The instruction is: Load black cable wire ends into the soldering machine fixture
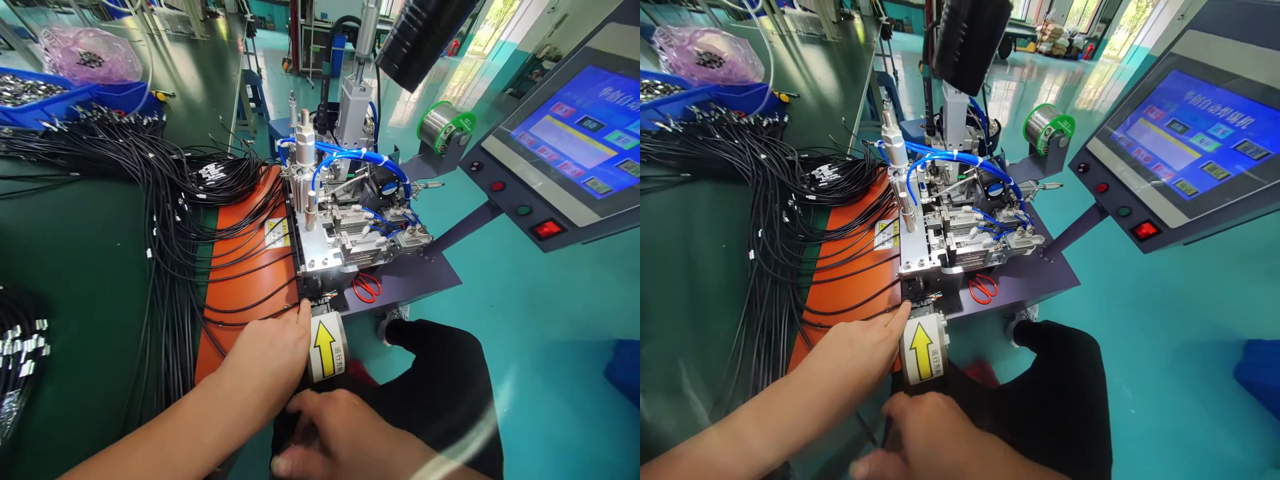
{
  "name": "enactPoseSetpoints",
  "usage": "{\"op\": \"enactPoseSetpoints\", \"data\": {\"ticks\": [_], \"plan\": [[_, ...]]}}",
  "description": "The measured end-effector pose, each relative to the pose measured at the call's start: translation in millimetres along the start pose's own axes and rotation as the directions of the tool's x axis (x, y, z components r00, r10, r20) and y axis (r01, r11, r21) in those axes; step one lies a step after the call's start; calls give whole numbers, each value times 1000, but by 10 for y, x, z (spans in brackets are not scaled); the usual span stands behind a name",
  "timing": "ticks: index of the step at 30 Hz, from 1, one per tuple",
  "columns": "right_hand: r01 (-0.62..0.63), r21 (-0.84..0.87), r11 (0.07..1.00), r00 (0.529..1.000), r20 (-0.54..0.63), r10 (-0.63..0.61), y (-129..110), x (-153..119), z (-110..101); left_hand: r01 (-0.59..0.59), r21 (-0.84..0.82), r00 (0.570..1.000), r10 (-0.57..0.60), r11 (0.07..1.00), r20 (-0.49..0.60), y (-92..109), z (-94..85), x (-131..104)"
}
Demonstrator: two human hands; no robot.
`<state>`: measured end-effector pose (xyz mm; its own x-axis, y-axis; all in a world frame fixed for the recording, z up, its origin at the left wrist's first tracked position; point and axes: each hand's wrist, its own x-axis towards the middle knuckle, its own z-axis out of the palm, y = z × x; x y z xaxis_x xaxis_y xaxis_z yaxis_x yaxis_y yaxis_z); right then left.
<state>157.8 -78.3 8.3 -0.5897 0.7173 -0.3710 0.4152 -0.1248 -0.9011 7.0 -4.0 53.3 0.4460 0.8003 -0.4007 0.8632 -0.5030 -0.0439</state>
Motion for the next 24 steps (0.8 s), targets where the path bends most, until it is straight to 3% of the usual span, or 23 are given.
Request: {"op": "enactPoseSetpoints", "data": {"ticks": [2,4,7,10,16,19,24], "plan": [[-36,81,996,995,92,28,58,66,116,4,10,1000,-4,1000,12,2,-7,-10],[-36,125,991,995,97,24,75,117,142,29,9,999,-29,1000,-27,3,-8,-23],[18,121,992,1000,-6,-18,-1,118,16,-10,-101,986,-7,995,-167,15,9,-33],[60,39,997,986,-156,-53,-115,88,-244,-193,-280,943,99,940,-319,27,66,-7],[98,-63,993,887,-448,-116,-122,184,-705,-359,-502,853,59,787,-518,-21,226,118],[104,78,991,884,-465,-57,-35,269,-755,-409,-518,822,57,752,-566,-49,272,172],[137,210,968,849,-528,-6,89,314,-692,-419,-469,747,2,777,-664,-36,382,245]]}}
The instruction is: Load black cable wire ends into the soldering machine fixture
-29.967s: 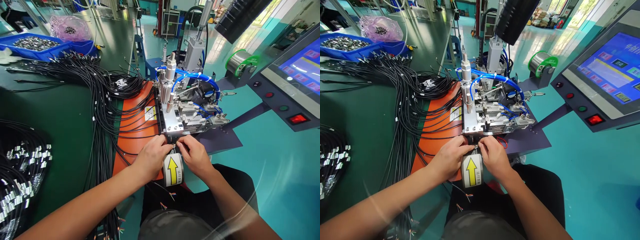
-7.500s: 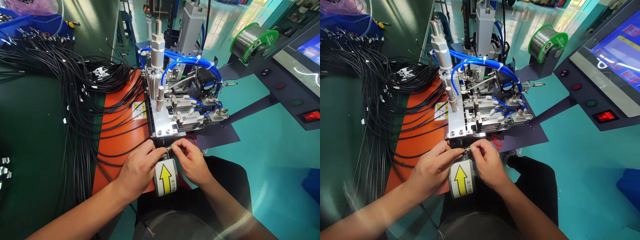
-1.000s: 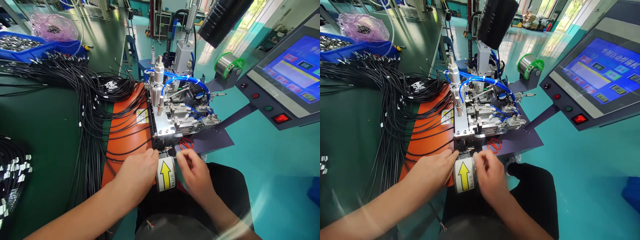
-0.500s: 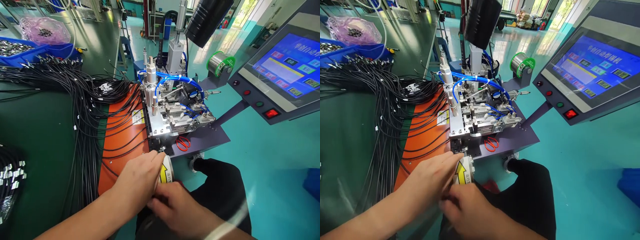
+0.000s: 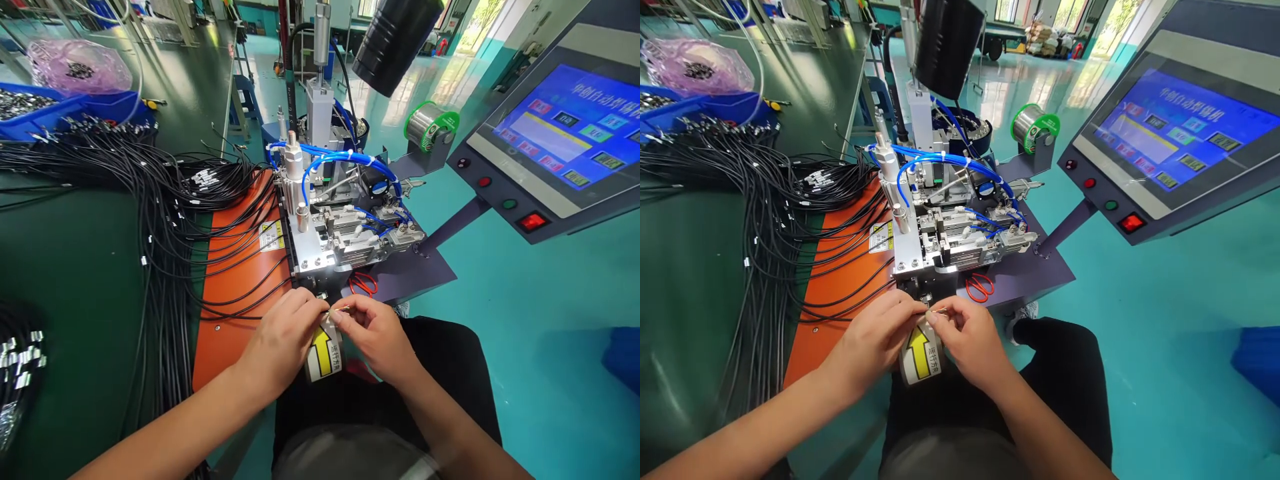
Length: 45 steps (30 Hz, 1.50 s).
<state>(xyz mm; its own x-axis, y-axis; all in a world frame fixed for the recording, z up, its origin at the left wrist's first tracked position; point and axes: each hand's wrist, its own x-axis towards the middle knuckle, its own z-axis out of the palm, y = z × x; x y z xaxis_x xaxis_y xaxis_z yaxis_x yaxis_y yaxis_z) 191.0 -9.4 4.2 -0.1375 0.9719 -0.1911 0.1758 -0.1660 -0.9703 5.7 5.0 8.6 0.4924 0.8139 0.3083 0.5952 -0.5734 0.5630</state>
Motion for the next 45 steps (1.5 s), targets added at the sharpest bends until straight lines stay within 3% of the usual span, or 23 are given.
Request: {"op": "enactPoseSetpoints", "data": {"ticks": [7,19,23,30,45], "plan": [[11,-90,996,982,-185,-27,94,-75,-75,0,3,998,0,1000,-68,-65,124,-34],[77,-149,986,980,-172,-102,62,-79,-134,22,30,995,-19,999,-98,-85,132,-46],[148,-231,962,961,-197,-195,30,-74,-68,44,25,993,-41,999,-108,-70,132,-33],[286,-396,873,881,-249,-402,16,-51,52,46,53,993,-40,997,-113,-59,138,-26],[237,-300,924,917,-245,-314,-1,22,93,51,63,993,-43,997,-113,-58,141,-27]]}}
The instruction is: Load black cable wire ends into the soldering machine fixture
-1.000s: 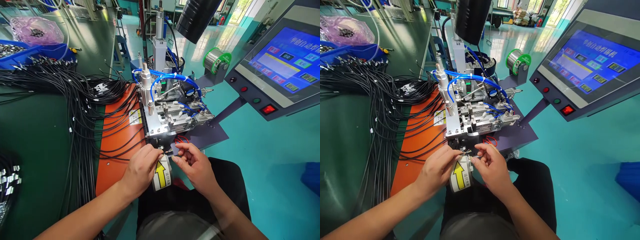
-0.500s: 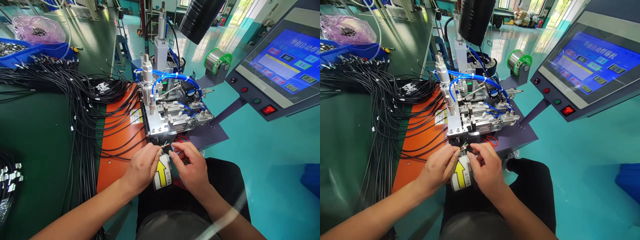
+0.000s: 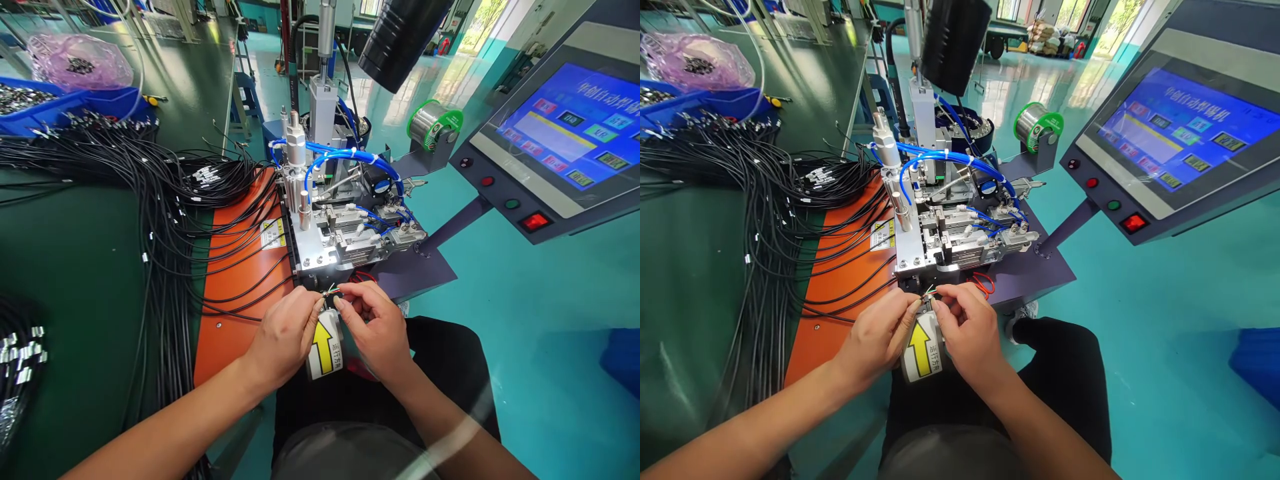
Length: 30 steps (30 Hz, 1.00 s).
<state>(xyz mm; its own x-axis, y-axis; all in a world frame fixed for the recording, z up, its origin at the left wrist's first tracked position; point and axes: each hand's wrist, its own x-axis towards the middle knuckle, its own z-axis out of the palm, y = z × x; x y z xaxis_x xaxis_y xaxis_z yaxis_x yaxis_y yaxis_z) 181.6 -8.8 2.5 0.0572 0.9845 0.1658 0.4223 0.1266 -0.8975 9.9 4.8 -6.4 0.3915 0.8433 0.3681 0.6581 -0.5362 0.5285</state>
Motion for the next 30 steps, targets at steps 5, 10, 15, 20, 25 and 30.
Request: {"op": "enactPoseSetpoints", "data": {"ticks": [5,10,15,20,25,30], "plan": [[-60,39,997,998,4,60,-9,-34,13,4,4,1000,-4,1000,-4,-7,3,2],[-30,15,999,999,-19,30,-20,-61,24,13,-1,1000,-13,1000,3,-2,1,4],[32,-37,999,997,-62,-34,-30,-52,60,17,0,1000,-17,1000,6,1,-2,0],[119,-106,987,991,-53,-125,-50,-7,60,14,17,1000,-14,1000,9,-2,3,-5],[140,-103,985,986,-72,-147,-57,30,38,0,19,1000,0,1000,9,-5,10,-7],[58,-50,997,986,-153,-65,-37,11,97,0,17,1000,0,1000,5,-3,6,-2]]}}
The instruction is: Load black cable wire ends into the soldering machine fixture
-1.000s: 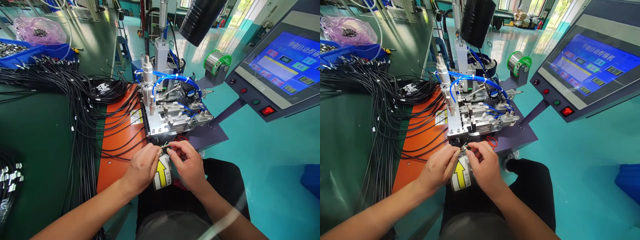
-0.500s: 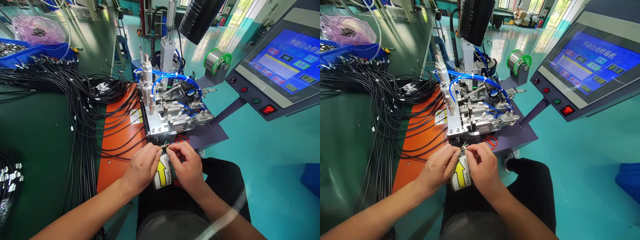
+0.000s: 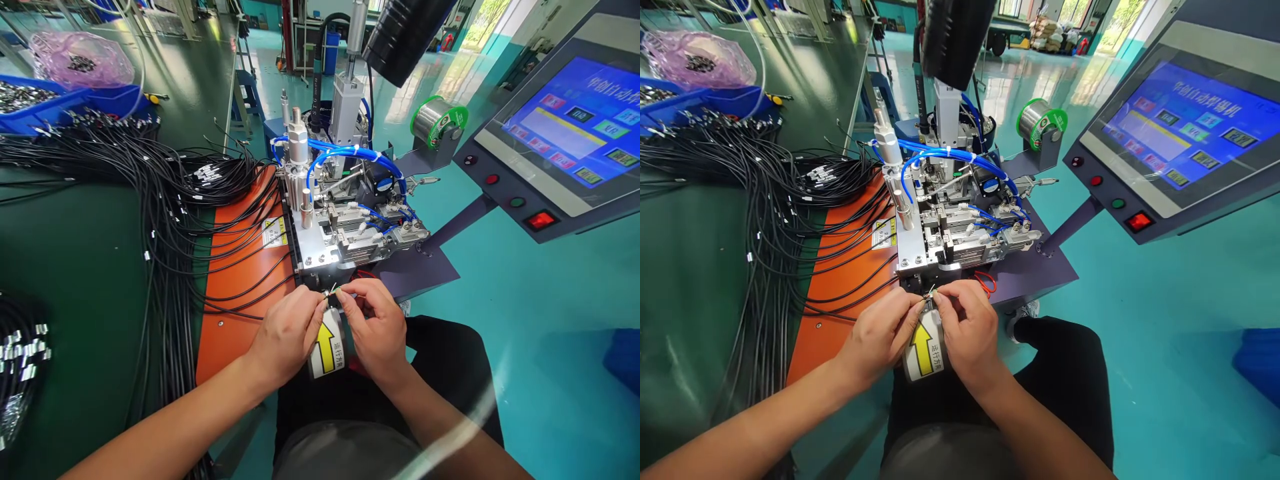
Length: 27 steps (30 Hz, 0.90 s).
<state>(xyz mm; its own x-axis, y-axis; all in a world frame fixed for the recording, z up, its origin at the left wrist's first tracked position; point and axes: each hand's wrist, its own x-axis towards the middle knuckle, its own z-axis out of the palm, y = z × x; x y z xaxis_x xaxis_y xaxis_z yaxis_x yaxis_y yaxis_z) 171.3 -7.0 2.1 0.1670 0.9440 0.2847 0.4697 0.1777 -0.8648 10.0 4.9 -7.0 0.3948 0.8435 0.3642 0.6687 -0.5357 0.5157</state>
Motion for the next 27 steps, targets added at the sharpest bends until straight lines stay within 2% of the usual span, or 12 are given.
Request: {"op": "enactPoseSetpoints", "data": {"ticks": [3,6,16,22,24,27], "plan": [[-48,-2,999,998,-41,48,23,-29,23,11,-2,1000,-11,1000,-4,1,-1,0],[-63,-10,998,998,-32,63,51,-56,9,23,-3,1000,-23,1000,-1,-1,2,-4],[4,-7,1000,1000,-5,-4,37,-82,-23,20,-5,1000,-20,1000,-1,11,-7,5],[-15,27,1000,1000,14,15,-3,-75,-7,31,-19,1000,-30,999,3,7,-10,4],[-37,56,998,999,31,35,-9,-76,4,34,-27,999,-34,999,5,4,-10,2],[-138,143,980,990,51,132,16,-78,30,35,-37,999,-35,999,8,4,-15,2]]}}
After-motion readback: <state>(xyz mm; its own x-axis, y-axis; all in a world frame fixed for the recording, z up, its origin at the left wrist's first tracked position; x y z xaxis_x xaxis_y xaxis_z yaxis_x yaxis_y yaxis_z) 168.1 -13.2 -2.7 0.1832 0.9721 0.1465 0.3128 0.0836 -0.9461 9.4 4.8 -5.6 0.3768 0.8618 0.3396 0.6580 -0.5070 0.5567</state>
